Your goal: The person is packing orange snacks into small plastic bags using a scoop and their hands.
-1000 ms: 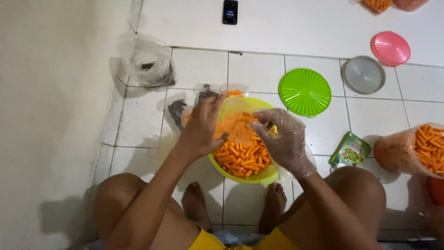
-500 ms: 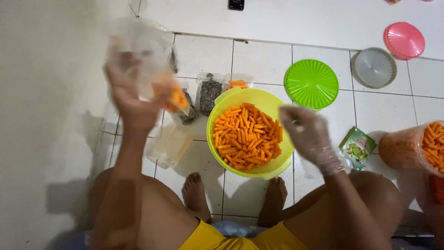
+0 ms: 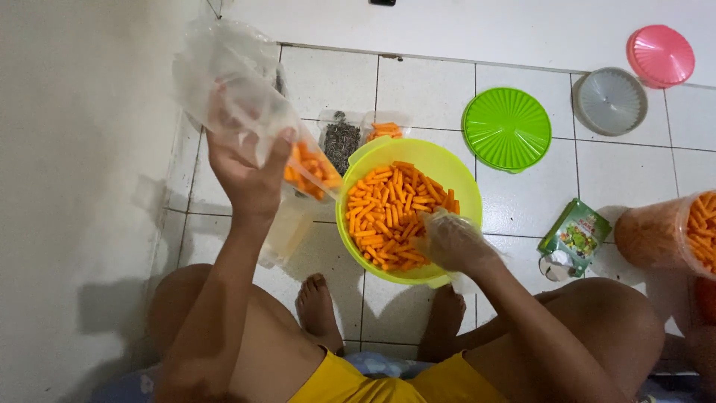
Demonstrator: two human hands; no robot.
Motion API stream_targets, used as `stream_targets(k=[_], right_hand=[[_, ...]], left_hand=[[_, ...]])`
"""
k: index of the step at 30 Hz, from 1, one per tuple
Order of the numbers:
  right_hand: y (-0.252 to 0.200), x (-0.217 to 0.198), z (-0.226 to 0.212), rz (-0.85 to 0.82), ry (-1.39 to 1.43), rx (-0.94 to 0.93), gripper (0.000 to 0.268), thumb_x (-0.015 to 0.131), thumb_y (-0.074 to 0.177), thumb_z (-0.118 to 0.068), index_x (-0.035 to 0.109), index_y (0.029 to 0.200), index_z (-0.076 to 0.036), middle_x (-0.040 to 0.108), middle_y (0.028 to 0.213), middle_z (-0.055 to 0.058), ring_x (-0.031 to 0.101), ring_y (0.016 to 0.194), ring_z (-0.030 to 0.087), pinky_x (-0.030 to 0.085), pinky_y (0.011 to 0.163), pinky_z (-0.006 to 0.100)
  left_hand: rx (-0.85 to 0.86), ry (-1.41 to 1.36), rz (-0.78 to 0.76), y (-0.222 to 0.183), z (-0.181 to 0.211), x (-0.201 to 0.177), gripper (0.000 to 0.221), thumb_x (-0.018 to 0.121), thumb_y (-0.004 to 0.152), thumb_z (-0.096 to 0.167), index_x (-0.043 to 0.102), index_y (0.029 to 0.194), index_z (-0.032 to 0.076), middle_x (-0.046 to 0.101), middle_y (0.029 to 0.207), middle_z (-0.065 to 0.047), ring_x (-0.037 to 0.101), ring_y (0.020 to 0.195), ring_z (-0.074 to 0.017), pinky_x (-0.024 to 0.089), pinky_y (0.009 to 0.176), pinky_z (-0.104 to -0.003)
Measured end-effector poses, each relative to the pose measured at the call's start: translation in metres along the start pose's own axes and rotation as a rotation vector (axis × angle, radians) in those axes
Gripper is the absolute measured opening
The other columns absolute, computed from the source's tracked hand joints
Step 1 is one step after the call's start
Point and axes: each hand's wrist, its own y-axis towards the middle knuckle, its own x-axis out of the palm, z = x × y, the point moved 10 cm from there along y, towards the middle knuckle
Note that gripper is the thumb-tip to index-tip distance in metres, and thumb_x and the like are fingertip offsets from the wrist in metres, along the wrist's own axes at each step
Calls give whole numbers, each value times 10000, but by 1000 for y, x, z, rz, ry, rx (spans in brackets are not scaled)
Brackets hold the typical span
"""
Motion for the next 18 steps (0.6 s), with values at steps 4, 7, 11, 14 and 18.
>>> stream_targets(k=[4,7,11,14,18], right_hand=[[0,-10,-19,-48,-124,54,643,413,987,-579,628,1229,-23,683,1149,276,655,1199,417,513,1045,520],[7,4,-28,-83,-170,86,574,377,1002,-433,587,1242,44,680,1160,304,650,1212,431,511,1042,533],[23,21,-19,413,-362,-241,433,369,863,-112,624,1051,183,651,678,275,717,689,433,561,608,514],[33,26,-10,279,-310,-212,308,372,1050,-126,578,823,-98,567,596,12,511,437,142,485,429,311],[35,32,-13,366,-609,-257,323,357,1050,-118,523,772,-121,456,558,-43,399,413,85,371,370,274]], left_hand=[[74,182,-18,-2,5,7,947,900,873,60,296,1599,137,466,1379,-97,506,1244,-232,473,1108,-443],[80,206,-26,-2,-7,7,985,900,872,29,269,1618,151,441,1416,-102,500,1266,-266,475,1118,-483],[91,228,1,12,-7,2,976,900,900,23,268,1615,227,413,1441,-63,470,1379,-236,437,1180,-464],[36,208,54,17,-1,-6,922,896,935,-32,288,1593,185,372,1622,-88,487,1482,-297,551,1240,-447],[1,303,128,17,-10,-17,920,909,951,47,274,1600,196,396,1616,-64,558,1399,-262,494,1219,-457]])
